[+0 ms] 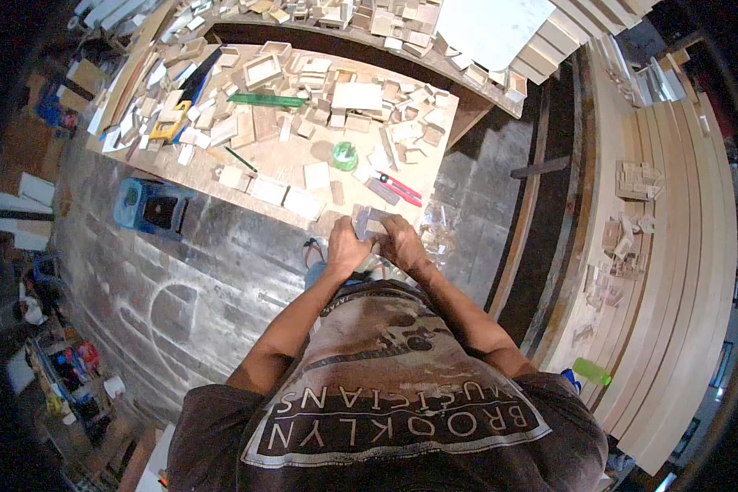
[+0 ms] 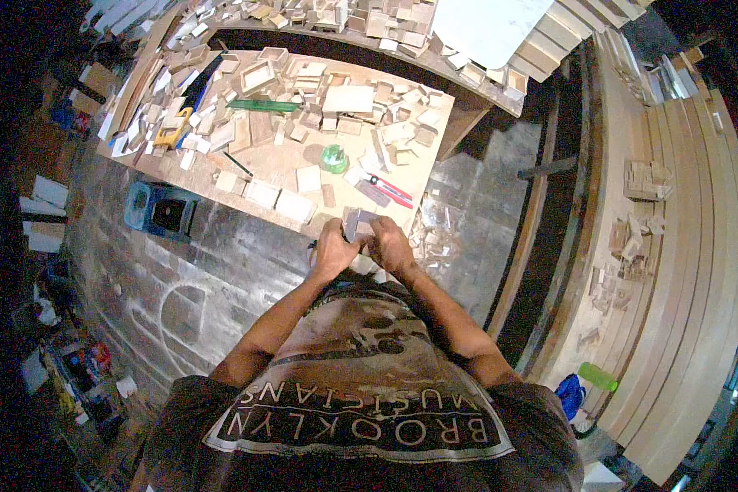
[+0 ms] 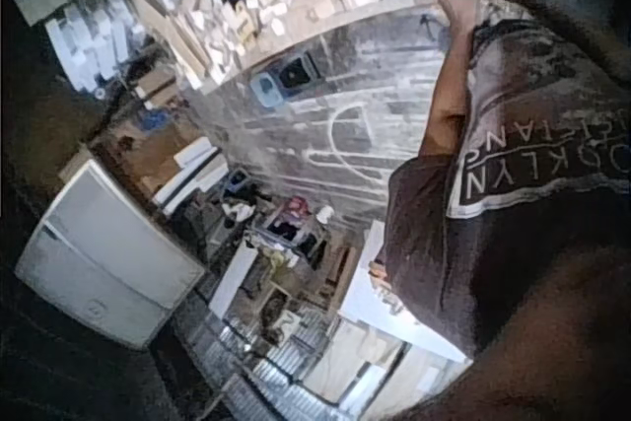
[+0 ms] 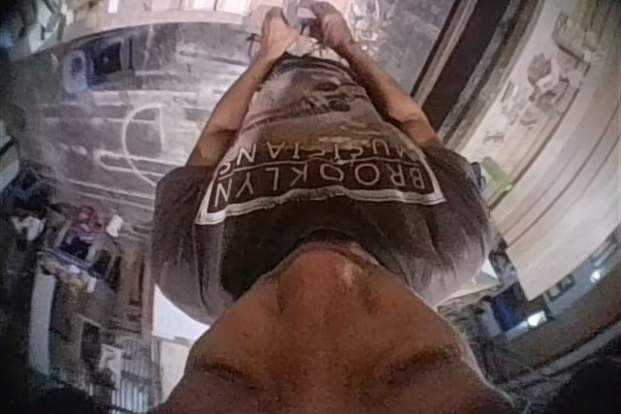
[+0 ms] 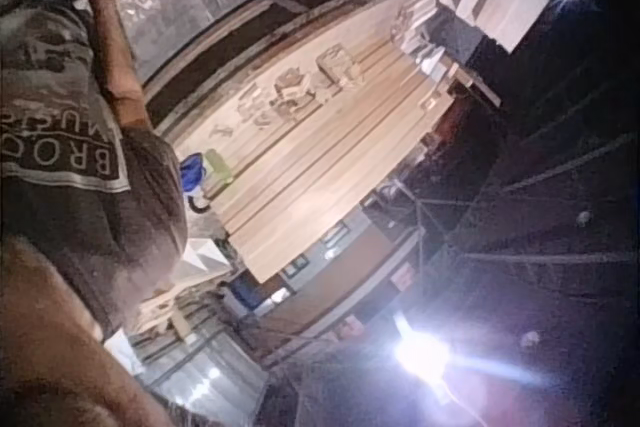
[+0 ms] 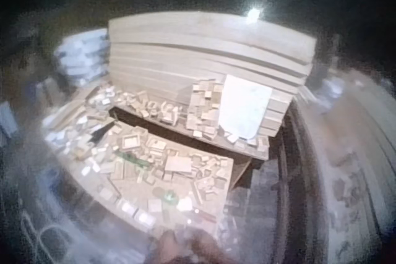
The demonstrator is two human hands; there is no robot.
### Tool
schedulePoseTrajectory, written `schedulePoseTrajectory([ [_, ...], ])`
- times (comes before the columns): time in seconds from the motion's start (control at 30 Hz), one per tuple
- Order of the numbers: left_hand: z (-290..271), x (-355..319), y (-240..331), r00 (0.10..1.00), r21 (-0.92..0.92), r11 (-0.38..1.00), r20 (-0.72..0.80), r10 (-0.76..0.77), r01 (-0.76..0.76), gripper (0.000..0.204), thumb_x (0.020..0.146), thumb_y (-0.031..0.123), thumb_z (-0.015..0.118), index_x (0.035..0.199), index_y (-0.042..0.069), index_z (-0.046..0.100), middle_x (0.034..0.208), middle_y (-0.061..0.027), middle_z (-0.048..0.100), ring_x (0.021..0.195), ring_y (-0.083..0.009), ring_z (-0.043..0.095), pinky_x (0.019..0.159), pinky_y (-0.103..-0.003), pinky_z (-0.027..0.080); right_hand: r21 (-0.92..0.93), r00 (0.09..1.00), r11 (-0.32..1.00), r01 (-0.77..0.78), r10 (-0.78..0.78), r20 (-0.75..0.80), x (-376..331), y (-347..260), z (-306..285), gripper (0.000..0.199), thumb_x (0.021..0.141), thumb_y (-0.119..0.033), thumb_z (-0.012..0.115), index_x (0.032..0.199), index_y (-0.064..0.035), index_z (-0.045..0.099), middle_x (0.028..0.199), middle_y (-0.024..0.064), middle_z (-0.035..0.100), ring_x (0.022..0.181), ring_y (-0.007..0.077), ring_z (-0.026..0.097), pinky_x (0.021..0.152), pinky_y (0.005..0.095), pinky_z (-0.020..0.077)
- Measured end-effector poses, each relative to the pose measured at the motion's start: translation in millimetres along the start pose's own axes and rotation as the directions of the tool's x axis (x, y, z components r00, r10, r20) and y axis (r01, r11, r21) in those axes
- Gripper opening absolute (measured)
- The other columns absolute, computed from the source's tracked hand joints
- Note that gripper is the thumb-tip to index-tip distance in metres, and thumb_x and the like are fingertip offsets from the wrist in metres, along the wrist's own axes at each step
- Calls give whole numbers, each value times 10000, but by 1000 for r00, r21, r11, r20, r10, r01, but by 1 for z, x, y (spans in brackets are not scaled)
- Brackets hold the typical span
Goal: The person glues and fits together several small wooden blocks and pieces on a workbench, using a ruler to check alignment.
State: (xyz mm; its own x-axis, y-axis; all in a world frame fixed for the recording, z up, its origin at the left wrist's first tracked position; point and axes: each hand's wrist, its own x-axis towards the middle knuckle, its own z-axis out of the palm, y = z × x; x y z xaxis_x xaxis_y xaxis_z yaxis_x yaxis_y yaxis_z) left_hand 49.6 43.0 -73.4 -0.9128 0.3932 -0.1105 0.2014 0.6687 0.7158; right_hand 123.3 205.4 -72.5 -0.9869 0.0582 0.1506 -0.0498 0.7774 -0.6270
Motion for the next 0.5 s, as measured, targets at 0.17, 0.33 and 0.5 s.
schedulePoseTrajectory([
  [0.17,-12,-1,17,999,20,999,44,26,-27,719,723,171,849,1299,-60,485,1171,-296,566,1085,-478,594,923,-499,516,-109,994,989,-103,107,26,12,-11,-7,493,882,-149,651,1330,17,528,1135,234,573,1054,424,563,873,521,482],
  [0.33,-17,10,9,973,151,972,175,153,-180,770,726,115,824,1391,-21,460,1308,-263,509,1199,-459,540,980,-483,510,-161,959,954,-254,269,84,14,-21,6,551,898,-191,649,1387,12,499,1144,241,553,1058,421,553,873,518,482],
  [0.5,-51,31,15,885,231,909,402,236,-348,681,736,18,758,1367,14,499,1397,-188,501,1273,-434,499,1050,-482,479,-152,952,941,-303,306,-7,9,-22,23,614,877,-206,656,1419,14,469,1140,233,532,1041,414,543,853,520,481],
])
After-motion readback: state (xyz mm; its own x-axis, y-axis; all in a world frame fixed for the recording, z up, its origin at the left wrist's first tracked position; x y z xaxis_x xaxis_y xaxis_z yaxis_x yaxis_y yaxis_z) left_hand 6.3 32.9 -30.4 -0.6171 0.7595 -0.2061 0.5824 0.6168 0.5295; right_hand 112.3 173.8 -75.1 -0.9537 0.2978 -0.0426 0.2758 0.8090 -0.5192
